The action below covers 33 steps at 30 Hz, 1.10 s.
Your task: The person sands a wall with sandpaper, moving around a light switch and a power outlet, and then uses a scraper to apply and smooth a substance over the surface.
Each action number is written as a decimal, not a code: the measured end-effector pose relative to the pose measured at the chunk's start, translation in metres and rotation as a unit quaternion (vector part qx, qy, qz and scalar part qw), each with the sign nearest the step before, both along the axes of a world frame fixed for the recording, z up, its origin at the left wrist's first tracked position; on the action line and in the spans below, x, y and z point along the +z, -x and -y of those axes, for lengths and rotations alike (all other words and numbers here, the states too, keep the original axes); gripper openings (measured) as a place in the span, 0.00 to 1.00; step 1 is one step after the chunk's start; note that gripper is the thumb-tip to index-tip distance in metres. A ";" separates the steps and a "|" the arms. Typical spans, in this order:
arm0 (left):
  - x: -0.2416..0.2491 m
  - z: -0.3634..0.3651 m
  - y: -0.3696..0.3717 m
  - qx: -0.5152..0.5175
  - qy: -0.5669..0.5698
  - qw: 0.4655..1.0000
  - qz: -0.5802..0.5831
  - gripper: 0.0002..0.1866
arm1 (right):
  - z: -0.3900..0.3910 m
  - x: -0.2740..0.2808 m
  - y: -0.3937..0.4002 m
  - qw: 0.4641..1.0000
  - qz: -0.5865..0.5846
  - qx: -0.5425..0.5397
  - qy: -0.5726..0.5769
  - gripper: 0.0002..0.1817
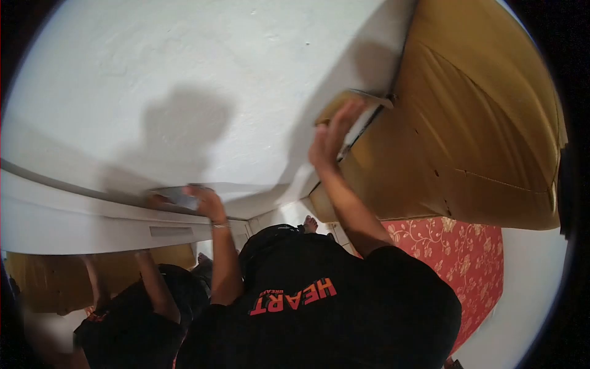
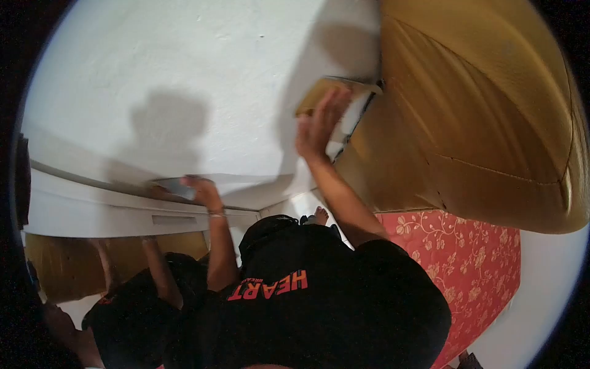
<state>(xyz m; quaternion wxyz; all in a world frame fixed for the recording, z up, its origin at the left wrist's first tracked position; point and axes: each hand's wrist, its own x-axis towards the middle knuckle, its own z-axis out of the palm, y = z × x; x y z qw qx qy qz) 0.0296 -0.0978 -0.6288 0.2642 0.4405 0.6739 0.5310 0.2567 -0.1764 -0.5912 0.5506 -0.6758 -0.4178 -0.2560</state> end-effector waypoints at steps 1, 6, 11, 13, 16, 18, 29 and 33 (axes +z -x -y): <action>-0.011 0.001 -0.002 -0.004 -0.002 1.000 -0.003 0.27 | -0.007 0.004 0.015 0.999 0.030 0.020 0.011 0.40; -0.070 -0.055 0.028 -0.018 -0.193 0.952 -0.235 0.30 | 0.005 -0.123 0.059 0.972 0.085 0.063 0.211 0.38; -0.017 -0.057 0.031 0.001 -0.245 0.970 0.000 0.31 | 0.006 -0.069 0.018 0.989 -0.074 0.016 0.127 0.38; -0.060 -0.052 0.030 -0.028 -0.077 0.994 -0.066 0.32 | -0.012 -0.018 0.025 0.997 -0.073 -0.014 -0.016 0.41; -0.103 -0.016 0.019 -0.058 -0.033 0.998 -0.013 0.35 | -0.012 0.009 0.052 0.998 0.019 0.046 0.024 0.43; -0.068 0.007 0.015 -0.075 0.056 0.992 0.090 0.33 | -0.002 -0.010 0.056 0.994 0.037 0.065 0.077 0.43; -0.068 -0.002 0.062 -0.336 0.248 0.804 0.422 0.14 | 0.014 -0.068 0.050 0.981 -0.130 0.003 0.141 0.47; -0.094 -0.006 0.073 -0.311 0.292 0.807 0.407 0.15 | 0.001 -0.095 0.042 0.941 -0.334 -0.031 0.044 0.48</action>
